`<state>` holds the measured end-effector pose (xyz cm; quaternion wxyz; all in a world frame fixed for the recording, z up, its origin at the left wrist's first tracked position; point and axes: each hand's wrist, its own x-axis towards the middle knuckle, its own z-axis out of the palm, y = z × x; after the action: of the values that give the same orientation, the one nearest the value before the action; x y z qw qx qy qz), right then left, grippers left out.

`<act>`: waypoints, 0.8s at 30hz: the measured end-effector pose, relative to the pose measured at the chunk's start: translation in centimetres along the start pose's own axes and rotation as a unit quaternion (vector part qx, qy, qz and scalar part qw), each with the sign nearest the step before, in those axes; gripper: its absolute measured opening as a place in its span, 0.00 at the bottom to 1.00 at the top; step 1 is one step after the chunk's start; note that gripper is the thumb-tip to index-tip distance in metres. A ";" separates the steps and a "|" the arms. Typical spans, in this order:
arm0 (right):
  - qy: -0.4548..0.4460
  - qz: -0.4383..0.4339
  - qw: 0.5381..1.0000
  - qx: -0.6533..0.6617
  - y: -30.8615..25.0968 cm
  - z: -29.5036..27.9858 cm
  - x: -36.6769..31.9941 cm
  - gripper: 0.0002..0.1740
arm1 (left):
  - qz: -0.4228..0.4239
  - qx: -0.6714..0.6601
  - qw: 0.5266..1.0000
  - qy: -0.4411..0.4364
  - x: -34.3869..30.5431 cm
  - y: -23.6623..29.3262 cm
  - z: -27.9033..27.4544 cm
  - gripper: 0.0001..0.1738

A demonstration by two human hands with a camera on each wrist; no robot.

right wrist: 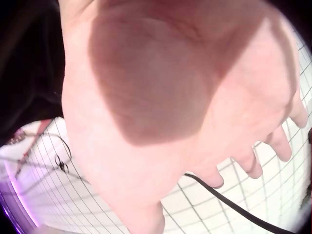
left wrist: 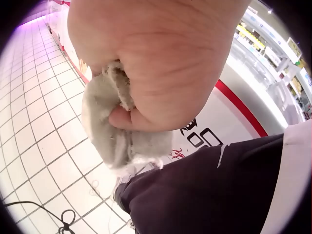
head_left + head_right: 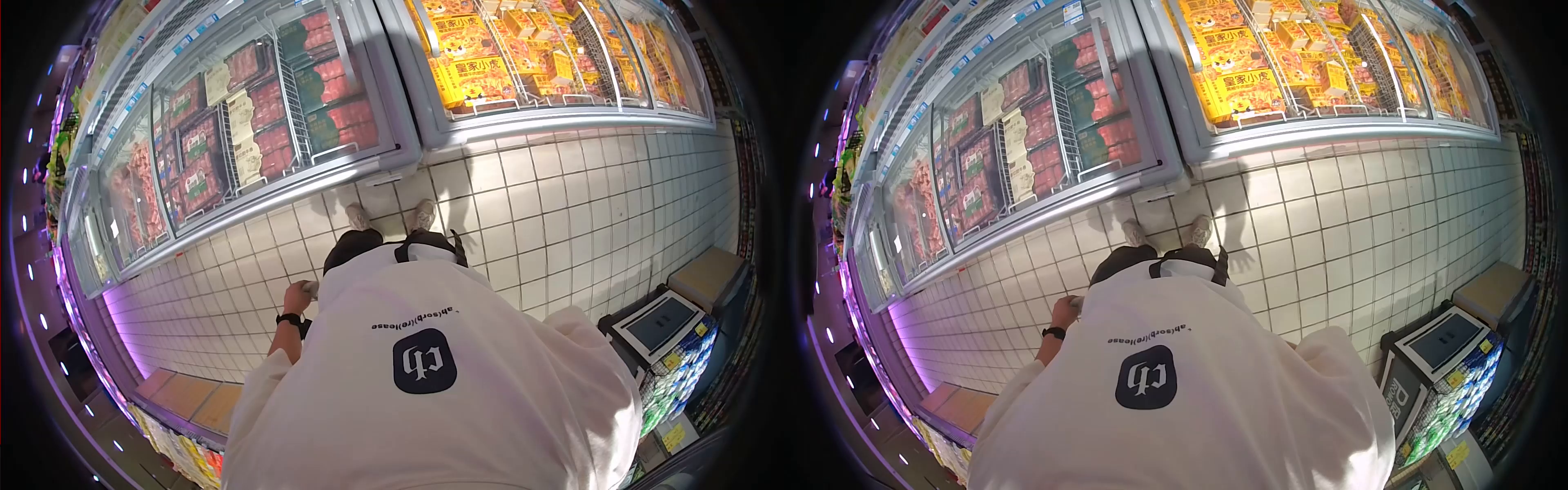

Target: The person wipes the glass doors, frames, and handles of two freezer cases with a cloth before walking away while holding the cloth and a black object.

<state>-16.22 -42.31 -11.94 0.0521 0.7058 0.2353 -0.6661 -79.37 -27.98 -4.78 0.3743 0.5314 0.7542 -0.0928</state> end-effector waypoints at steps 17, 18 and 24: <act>0.170 -0.223 0.958 0.060 -1.7 -5.0 -7.4 0.15 | 0.007 -0.109 0.991 -0.083 12.5 -6.2 -6.0 0.26; 0.184 -0.149 0.960 0.151 -7.4 -5.9 -10.7 0.17 | -0.101 -0.185 0.975 -0.068 11.3 -1.8 -8.8 0.35; 0.292 -0.191 0.927 0.140 -18.8 -7.5 -15.4 0.20 | 0.132 -0.120 0.983 -0.040 10.8 8.7 -14.8 0.35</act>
<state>-16.91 -26.83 8.23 -0.2466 0.8112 0.2742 -0.4538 -80.38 -8.50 0.69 0.4740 0.5734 0.6677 0.0276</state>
